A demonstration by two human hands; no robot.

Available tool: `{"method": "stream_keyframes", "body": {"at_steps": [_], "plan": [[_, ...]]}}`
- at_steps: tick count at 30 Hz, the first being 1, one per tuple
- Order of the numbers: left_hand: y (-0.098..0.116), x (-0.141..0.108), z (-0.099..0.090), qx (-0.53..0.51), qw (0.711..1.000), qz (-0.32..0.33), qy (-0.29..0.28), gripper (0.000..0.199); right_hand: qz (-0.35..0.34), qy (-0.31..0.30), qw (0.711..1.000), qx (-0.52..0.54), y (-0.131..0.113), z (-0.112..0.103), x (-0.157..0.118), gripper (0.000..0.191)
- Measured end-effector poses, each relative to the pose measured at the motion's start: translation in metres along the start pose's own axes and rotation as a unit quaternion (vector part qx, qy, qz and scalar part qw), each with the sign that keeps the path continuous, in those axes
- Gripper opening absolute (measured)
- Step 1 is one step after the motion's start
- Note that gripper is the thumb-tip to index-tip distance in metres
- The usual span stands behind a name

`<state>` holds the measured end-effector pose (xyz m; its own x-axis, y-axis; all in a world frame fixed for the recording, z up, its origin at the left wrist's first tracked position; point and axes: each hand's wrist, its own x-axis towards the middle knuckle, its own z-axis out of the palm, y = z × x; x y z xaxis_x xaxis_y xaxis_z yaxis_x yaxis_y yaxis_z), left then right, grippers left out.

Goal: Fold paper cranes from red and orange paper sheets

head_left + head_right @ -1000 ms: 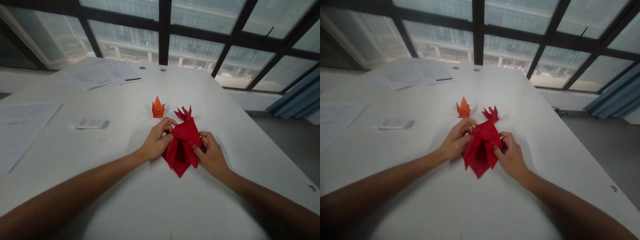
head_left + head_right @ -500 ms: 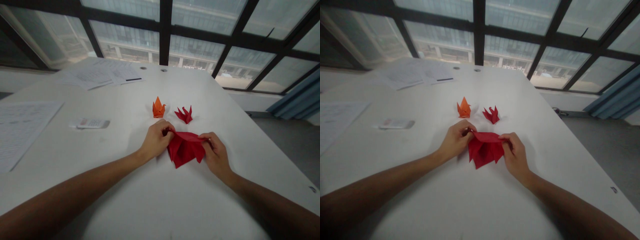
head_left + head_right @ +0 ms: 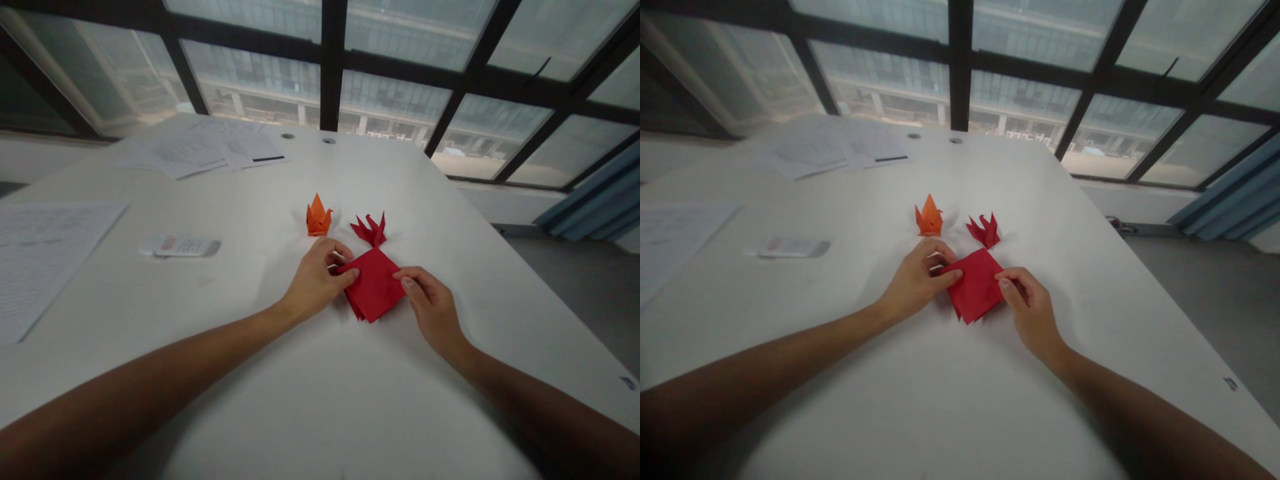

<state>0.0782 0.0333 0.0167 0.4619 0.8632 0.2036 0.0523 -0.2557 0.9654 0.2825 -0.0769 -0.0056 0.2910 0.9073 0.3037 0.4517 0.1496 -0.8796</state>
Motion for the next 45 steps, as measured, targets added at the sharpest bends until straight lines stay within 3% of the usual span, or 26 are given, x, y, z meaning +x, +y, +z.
{"method": "stream_keyframes", "body": {"at_steps": [3,6,8,10,12,15,19,23,25,28,33,36,40,45], "plan": [[-0.001,-0.003,0.005,-0.067,0.997,-0.03,-0.028,0.038,0.034,0.019,0.997,0.071,0.0,0.004,0.002,0.015],[-0.002,-0.004,0.003,-0.018,0.999,0.024,-0.023,0.044,0.03,0.037,0.992,0.121,-0.001,0.008,0.001,0.027],[-0.002,-0.003,0.0,0.069,0.994,0.08,-0.028,0.037,0.025,0.05,0.991,0.124,-0.003,0.01,-0.001,0.034],[-0.002,-0.002,-0.004,0.097,0.989,0.093,-0.062,0.024,0.016,0.069,0.992,0.104,-0.006,0.01,-0.004,0.034],[-0.004,0.0,-0.005,0.028,0.992,0.052,-0.109,0.023,0.006,0.087,0.993,0.08,-0.008,0.009,-0.007,0.029],[-0.007,0.002,-0.005,-0.104,0.981,-0.033,-0.16,0.037,0.005,0.09,0.994,0.069,-0.007,0.008,-0.007,0.026],[-0.011,0.007,-0.006,-0.189,0.97,-0.054,-0.14,0.049,0.013,0.066,0.991,0.116,-0.001,0.008,0.001,0.03],[-0.015,0.012,-0.009,-0.232,0.962,-0.053,-0.135,0.043,0.052,0.026,0.985,0.163,0.001,0.008,0.008,0.044],[-0.018,0.013,-0.009,-0.218,0.963,-0.045,-0.153,0.035,0.072,-0.018,0.983,0.168,0.0,0.007,0.008,0.046],[-0.02,0.012,-0.007,-0.191,0.966,-0.03,-0.173,0.026,0.075,-0.071,0.989,0.11,0.0,0.005,0.0,0.033],[-0.017,0.003,-0.003,-0.128,0.981,0.013,-0.148,0.048,0.013,-0.034,0.999,-0.008,0.001,0.002,-0.01,0.023],[-0.016,-0.001,-0.002,-0.097,0.982,0.019,-0.16,0.05,0.048,-0.048,0.997,0.024,0.0,0.003,-0.009,0.026],[-0.014,-0.001,-0.003,-0.107,0.98,0.014,-0.165,0.045,0.097,-0.021,0.992,0.083,-0.003,0.006,-0.003,0.033],[-0.009,0.001,-0.008,-0.089,0.97,0.085,-0.209,0.053,0.143,0.0,0.969,0.199,-0.004,0.006,0.005,0.051]]}}
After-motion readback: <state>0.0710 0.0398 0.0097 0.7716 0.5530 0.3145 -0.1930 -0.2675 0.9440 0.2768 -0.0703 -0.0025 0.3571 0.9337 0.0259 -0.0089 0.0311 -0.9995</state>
